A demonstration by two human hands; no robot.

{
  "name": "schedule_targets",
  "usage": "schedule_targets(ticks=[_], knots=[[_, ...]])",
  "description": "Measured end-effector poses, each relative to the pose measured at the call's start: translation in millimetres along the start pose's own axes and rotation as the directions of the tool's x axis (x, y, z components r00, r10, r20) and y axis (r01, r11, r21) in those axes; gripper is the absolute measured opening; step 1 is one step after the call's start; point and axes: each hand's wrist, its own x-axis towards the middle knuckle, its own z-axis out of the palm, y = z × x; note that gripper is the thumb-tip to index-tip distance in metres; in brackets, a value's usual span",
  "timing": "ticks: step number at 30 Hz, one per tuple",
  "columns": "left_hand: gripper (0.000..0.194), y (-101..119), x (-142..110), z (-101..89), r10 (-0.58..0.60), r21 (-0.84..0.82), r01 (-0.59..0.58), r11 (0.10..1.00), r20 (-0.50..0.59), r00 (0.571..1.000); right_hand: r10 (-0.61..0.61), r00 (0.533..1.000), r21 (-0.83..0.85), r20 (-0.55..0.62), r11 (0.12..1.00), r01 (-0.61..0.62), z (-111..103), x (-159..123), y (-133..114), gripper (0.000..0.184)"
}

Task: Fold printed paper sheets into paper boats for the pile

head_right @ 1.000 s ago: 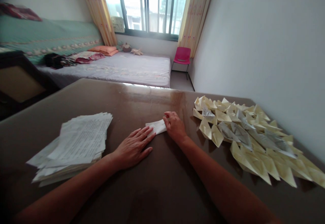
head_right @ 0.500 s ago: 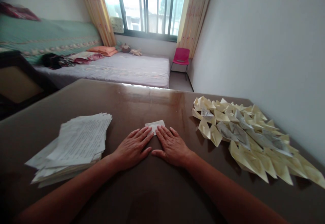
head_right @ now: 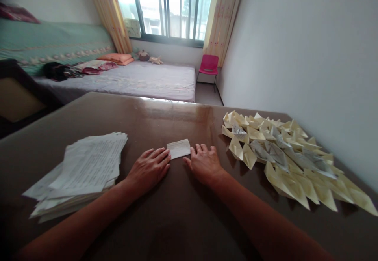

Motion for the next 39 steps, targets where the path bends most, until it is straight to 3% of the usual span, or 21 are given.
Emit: schedule_targets(ticks=[3,6,8,12,18,22,30,34,37,39], knots=[[0.029,-2,0,1.1,0.011,0.004,-0.011,1.000,-0.009,1.000,-0.020,0.998,0.094,-0.056,0.995,0.025,-4,23,7,0.042],[0.027,-7,-1,4.2,-0.011,-0.044,0.009,0.999,-0.042,0.999,-0.011,0.989,0.247,-0.147,0.968,0.048,11,44,14,0.050],[0.026,-11,-2,6.7,-0.040,-0.096,0.034,0.995,-0.063,0.997,0.010,0.984,0.340,-0.175,0.939,0.051,25,53,19,0.045],[0.030,-16,-2,11.4,-0.139,-0.169,0.127,0.977,-0.063,0.988,0.031,0.966,0.535,-0.256,0.837,0.114,39,58,26,0.018],[0.048,-18,-1,13.9,-0.222,-0.244,0.206,0.948,-0.040,0.974,0.073,0.955,0.729,-0.287,0.664,0.168,32,54,31,0.014],[0.046,-17,1,11.3,-0.196,-0.354,0.157,0.922,-0.078,0.977,0.159,0.944,0.825,-0.288,0.543,0.160,31,54,29,0.018],[0.031,-11,7,5.7,-0.103,-0.483,-0.006,0.875,-0.199,0.975,0.237,0.938,0.889,-0.254,0.440,0.129,30,51,19,0.023],[0.017,-10,9,1.9,-0.225,-0.656,-0.010,0.755,-0.273,0.936,0.254,0.932,0.929,-0.260,0.330,0.169,25,53,18,0.042],[0.016,-10,10,0.6,-0.343,-0.738,0.019,0.675,-0.291,0.893,0.150,0.972,0.969,-0.184,0.194,0.153,23,52,16,0.054],[0.020,-11,10,2.0,-0.388,-0.761,0.062,0.646,-0.257,0.885,0.075,0.988,0.981,-0.134,0.149,0.122,24,51,14,0.061]])
